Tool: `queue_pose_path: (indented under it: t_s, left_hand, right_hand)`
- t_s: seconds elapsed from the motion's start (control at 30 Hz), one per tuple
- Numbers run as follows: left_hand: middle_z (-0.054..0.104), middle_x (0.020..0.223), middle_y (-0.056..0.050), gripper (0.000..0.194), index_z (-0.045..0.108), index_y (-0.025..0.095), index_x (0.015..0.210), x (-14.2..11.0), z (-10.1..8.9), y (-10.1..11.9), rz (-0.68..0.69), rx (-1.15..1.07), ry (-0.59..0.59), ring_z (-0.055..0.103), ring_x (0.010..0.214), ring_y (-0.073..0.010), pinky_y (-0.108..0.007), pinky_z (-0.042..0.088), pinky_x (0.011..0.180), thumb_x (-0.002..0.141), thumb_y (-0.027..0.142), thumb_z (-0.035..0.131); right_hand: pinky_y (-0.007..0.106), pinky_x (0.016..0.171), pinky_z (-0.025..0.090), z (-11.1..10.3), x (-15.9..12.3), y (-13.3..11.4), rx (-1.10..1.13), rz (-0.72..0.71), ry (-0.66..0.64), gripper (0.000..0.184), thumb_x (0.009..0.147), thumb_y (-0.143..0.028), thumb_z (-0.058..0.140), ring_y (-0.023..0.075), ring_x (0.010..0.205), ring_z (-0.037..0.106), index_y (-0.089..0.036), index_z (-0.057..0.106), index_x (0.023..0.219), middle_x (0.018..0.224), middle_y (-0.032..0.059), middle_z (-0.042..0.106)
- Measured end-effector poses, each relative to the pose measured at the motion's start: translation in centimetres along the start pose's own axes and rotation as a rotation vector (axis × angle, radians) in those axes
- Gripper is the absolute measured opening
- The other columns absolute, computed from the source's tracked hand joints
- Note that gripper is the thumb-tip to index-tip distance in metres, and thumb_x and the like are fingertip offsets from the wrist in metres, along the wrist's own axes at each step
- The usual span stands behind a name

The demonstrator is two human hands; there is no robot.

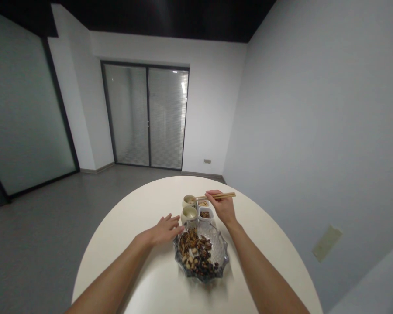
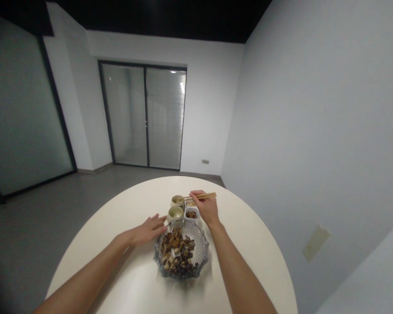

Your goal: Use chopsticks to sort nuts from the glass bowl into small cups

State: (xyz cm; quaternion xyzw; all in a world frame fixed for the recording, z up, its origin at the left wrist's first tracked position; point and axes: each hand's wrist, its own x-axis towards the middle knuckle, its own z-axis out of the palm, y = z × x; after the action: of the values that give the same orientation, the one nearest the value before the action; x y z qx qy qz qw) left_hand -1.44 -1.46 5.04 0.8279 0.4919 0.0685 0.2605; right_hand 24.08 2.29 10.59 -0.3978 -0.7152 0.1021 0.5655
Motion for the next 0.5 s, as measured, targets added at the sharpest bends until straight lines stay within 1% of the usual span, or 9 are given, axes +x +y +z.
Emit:
queue_pose_path:
  t_s: [0.13, 0.27, 0.5]
  left_hand:
    - [0.021, 0.154, -0.005, 0.069, 0.051, 0.025, 0.132, 0.2, 0.1, -0.2, 0.011, 0.02, -0.001, 0.004, 0.141, -0.0348, -0.055, 0.002, 0.111, 0.093, 0.072, 0.018]
    - [0.021, 0.154, -0.005, 0.071, 0.052, 0.025, 0.131, 0.4, 0.3, -0.4, 0.009, 0.017, 0.005, 0.005, 0.141, -0.035, -0.056, 0.003, 0.111, 0.092, 0.073, 0.017]
    - [0.02, 0.155, -0.004, 0.069, 0.05, 0.026, 0.132, 0.3, 0.3, -0.4, 0.019, 0.016, -0.001, 0.004, 0.141, -0.0335, -0.055, 0.003, 0.111, 0.093, 0.072, 0.017]
  right_hand:
    - [0.031, 0.073, 0.054, 0.5, -0.2, 0.7, -0.011, -0.004, -0.009, 0.02, 0.084, -0.039, 0.064, 0.0206, 0.076, 0.069, -0.021, 0.073, 0.085, 0.085, 0.0033, 0.075]
    - [0.032, 0.073, 0.054, 0.4, -0.5, 1.1, -0.019, 0.0, -0.015, 0.018, 0.084, -0.037, 0.064, 0.0206, 0.077, 0.069, -0.022, 0.073, 0.085, 0.085, 0.0032, 0.075]
    - [0.033, 0.073, 0.054, 0.1, -1.1, 1.4, 0.035, 0.067, -0.033, 0.022, 0.083, -0.041, 0.065, 0.0214, 0.079, 0.069, -0.021, 0.072, 0.086, 0.086, 0.0039, 0.075]
